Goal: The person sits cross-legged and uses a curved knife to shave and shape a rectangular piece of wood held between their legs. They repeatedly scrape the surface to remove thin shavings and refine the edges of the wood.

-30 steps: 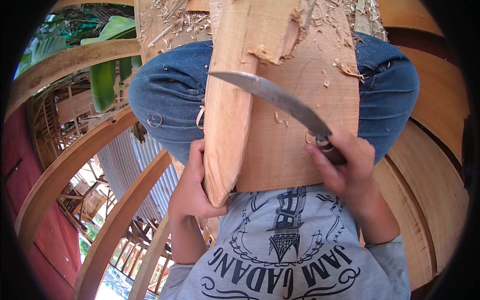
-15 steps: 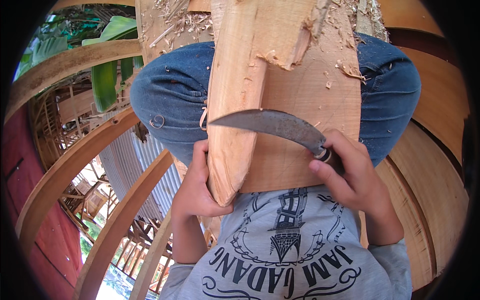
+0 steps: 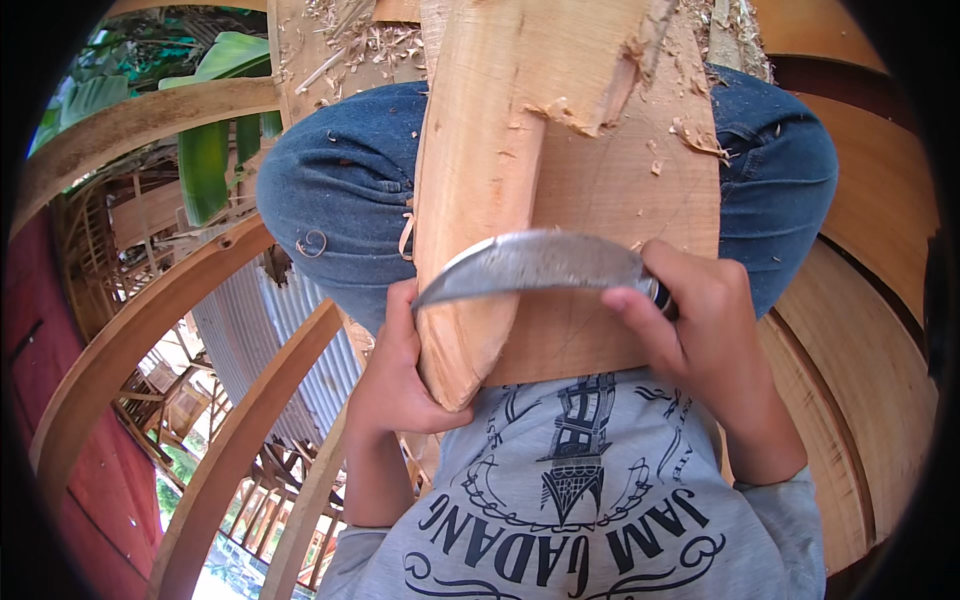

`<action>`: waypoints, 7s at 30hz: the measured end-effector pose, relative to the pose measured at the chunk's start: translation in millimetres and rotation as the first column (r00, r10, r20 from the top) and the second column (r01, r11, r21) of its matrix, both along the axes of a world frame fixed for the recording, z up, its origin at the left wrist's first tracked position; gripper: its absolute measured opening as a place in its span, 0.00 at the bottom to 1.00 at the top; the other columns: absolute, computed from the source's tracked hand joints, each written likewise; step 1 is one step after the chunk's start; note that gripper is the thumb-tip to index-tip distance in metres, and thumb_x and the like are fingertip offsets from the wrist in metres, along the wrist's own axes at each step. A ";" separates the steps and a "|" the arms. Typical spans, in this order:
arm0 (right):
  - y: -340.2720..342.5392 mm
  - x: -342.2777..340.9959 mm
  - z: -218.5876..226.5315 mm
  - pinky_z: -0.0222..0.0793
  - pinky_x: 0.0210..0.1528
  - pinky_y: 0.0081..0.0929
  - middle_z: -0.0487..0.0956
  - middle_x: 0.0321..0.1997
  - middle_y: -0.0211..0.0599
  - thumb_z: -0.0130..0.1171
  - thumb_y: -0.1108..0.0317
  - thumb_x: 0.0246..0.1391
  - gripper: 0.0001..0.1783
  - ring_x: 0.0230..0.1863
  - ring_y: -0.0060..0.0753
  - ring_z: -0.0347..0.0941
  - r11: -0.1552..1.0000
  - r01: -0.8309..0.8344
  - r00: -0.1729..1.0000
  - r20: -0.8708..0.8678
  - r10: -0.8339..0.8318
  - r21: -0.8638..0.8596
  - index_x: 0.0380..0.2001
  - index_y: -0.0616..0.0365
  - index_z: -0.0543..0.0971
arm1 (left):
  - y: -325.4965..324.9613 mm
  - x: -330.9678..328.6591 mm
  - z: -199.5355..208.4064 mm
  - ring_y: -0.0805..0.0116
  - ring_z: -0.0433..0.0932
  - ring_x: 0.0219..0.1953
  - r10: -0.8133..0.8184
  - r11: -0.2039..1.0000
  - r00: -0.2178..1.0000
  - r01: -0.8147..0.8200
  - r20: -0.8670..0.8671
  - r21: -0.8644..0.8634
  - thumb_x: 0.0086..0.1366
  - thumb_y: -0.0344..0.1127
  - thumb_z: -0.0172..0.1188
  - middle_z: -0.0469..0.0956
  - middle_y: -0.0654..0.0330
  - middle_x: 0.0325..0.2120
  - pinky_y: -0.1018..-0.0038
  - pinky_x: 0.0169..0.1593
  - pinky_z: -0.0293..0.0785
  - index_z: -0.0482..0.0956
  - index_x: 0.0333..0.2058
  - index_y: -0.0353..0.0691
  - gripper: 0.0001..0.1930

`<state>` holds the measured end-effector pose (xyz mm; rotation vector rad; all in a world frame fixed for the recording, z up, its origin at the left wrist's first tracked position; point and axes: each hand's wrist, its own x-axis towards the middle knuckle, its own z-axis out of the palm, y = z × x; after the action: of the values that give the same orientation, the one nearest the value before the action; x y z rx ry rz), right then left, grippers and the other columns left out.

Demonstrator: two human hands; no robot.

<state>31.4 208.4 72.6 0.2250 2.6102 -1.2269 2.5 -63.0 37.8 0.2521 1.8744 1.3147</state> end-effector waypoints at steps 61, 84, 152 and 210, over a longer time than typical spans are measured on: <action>39.6 -24.6 -50.6 0.71 0.39 0.21 0.81 0.34 0.40 0.64 0.75 0.45 0.15 0.36 0.24 0.78 0.815 0.048 0.998 0.066 -0.012 -0.578 0.39 0.69 0.77 | 2.7 0.7 -20.7 0.65 0.67 0.49 0.045 0.999 0.997 -0.044 0.061 -0.025 0.29 0.35 0.70 0.67 0.54 0.44 0.73 0.53 0.61 0.54 0.53 0.36 0.49; 32.5 -27.4 -35.9 0.60 0.23 0.14 0.75 0.21 0.27 0.61 0.69 0.52 0.10 0.22 0.12 0.66 0.766 0.259 0.932 0.362 -0.037 -0.589 0.34 0.66 0.78 | 2.1 -4.1 -16.8 0.70 0.63 0.50 0.026 0.999 0.995 -0.029 0.092 0.035 0.29 0.34 0.69 0.64 0.58 0.46 0.75 0.55 0.57 0.54 0.55 0.36 0.50; 19.3 -18.5 -34.4 0.61 0.22 0.18 0.71 0.16 0.32 0.65 0.66 0.47 0.11 0.17 0.17 0.63 0.966 0.110 0.983 -0.118 -0.140 -0.234 0.30 0.63 0.78 | -0.3 -6.3 -9.4 0.71 0.62 0.49 -0.008 1.000 0.994 0.005 0.113 0.030 0.28 0.34 0.69 0.64 0.60 0.44 0.77 0.54 0.55 0.55 0.53 0.38 0.48; -3.0 -27.7 -35.9 0.60 0.23 0.16 0.74 0.21 0.26 0.62 0.65 0.52 0.12 0.23 0.10 0.66 0.774 0.192 0.976 0.201 -0.085 -0.604 0.30 0.66 0.77 | -7.4 -11.6 -22.0 0.74 0.62 0.50 -0.047 0.996 0.989 0.035 0.143 0.084 0.26 0.34 0.68 0.63 0.62 0.45 0.81 0.54 0.53 0.54 0.54 0.36 0.51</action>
<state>3.7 205.4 36.7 0.3727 1.9346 -1.9505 -9.1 -70.4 15.8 0.2302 1.6885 1.3464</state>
